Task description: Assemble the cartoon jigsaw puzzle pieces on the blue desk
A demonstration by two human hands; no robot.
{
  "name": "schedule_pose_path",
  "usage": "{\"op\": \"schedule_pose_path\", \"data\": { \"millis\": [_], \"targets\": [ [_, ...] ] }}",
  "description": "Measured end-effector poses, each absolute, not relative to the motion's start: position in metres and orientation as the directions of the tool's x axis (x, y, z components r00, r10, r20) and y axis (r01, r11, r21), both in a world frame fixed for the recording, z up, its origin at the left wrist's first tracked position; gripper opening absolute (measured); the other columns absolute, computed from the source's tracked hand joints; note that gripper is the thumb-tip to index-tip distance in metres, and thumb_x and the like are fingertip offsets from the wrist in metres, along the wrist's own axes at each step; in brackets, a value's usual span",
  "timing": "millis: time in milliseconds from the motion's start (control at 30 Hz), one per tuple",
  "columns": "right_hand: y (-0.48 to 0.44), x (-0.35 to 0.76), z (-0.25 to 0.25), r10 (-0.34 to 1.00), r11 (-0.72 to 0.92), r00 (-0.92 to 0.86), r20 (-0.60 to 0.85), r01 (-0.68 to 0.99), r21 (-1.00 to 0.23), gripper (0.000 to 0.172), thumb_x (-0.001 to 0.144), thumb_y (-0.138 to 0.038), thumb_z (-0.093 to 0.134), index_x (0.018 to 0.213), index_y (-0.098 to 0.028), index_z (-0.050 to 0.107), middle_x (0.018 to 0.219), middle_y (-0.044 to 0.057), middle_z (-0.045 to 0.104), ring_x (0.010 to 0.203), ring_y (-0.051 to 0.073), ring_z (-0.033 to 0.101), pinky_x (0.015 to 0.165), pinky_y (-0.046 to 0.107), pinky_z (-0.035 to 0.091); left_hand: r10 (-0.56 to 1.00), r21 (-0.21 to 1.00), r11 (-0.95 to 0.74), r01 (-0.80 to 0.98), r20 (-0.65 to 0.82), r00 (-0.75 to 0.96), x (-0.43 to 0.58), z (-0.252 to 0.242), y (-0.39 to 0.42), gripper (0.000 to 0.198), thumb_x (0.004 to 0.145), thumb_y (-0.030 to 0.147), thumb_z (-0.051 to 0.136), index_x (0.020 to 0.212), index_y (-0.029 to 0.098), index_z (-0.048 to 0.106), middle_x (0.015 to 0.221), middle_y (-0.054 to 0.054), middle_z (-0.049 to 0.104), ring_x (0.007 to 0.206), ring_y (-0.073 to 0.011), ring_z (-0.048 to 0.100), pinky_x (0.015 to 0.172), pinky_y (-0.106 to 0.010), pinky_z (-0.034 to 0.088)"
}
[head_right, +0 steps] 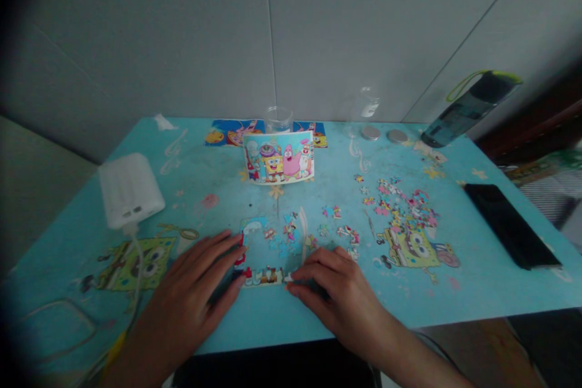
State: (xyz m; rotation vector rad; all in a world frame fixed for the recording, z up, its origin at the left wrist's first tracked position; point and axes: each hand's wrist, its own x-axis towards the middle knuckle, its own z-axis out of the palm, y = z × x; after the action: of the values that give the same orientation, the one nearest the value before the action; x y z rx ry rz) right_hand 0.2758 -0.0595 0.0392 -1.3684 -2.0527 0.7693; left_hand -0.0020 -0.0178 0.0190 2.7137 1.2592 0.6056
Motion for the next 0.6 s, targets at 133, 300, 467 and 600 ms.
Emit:
{"op": "schedule_pose_path", "data": {
  "millis": [133,300,467,600],
  "targets": [
    [-0.0600,0.2753,0.0393,0.936,0.310,-0.332,0.115,0.626,-0.715,0.011,0.095,-0.030,0.066,0.105,-0.026,0.070,0.096,0.002,0.069,0.089,0.017,0.064,0.082,0.034,0.047,0.748,0.240,-0.658,0.714,0.323,0.580,-0.0019,0.0191,-0.0171,0.036,0.095,0.029,0.060,0.130,0.021,0.060,0.140,-0.007,0.060,0.133,-0.0295,0.053,0.110,-0.054,0.046],
    [-0.0593,0.2747,0.0411,0.933,0.316,-0.345,0.104,0.645,-0.696,0.012,0.096,-0.032,0.066,0.105,-0.026,0.070,0.099,0.001,0.070,0.092,0.017,0.065,0.085,0.034,0.045,0.742,0.246,-0.664,0.706,0.328,0.584,-0.0036,0.0164,-0.0163,0.037,0.094,0.030,0.061,0.130,0.023,0.060,0.141,-0.006,0.060,0.133,-0.0299,0.053,0.110,-0.054,0.046],
    [-0.0589,0.2743,0.0409,0.930,0.327,-0.354,0.102,0.667,-0.669,0.014,0.096,-0.034,0.065,0.104,-0.025,0.071,0.098,0.002,0.071,0.091,0.018,0.065,0.084,0.035,0.045,0.737,0.227,-0.667,0.709,0.334,0.587,-0.0048,0.0132,-0.0159,0.039,0.094,0.031,0.060,0.132,0.023,0.059,0.140,-0.006,0.060,0.132,-0.0300,0.053,0.109,-0.054,0.047],
    [-0.0590,0.2748,0.0397,0.929,0.333,-0.353,0.110,0.669,-0.664,0.015,0.096,-0.035,0.065,0.104,-0.024,0.071,0.097,0.002,0.071,0.090,0.018,0.065,0.084,0.035,0.045,0.727,0.212,-0.678,0.704,0.338,0.598,-0.0050,0.0125,-0.0151,0.038,0.094,0.032,0.060,0.131,0.022,0.059,0.140,-0.007,0.060,0.132,-0.0296,0.054,0.109,-0.054,0.047]
  ]
}}
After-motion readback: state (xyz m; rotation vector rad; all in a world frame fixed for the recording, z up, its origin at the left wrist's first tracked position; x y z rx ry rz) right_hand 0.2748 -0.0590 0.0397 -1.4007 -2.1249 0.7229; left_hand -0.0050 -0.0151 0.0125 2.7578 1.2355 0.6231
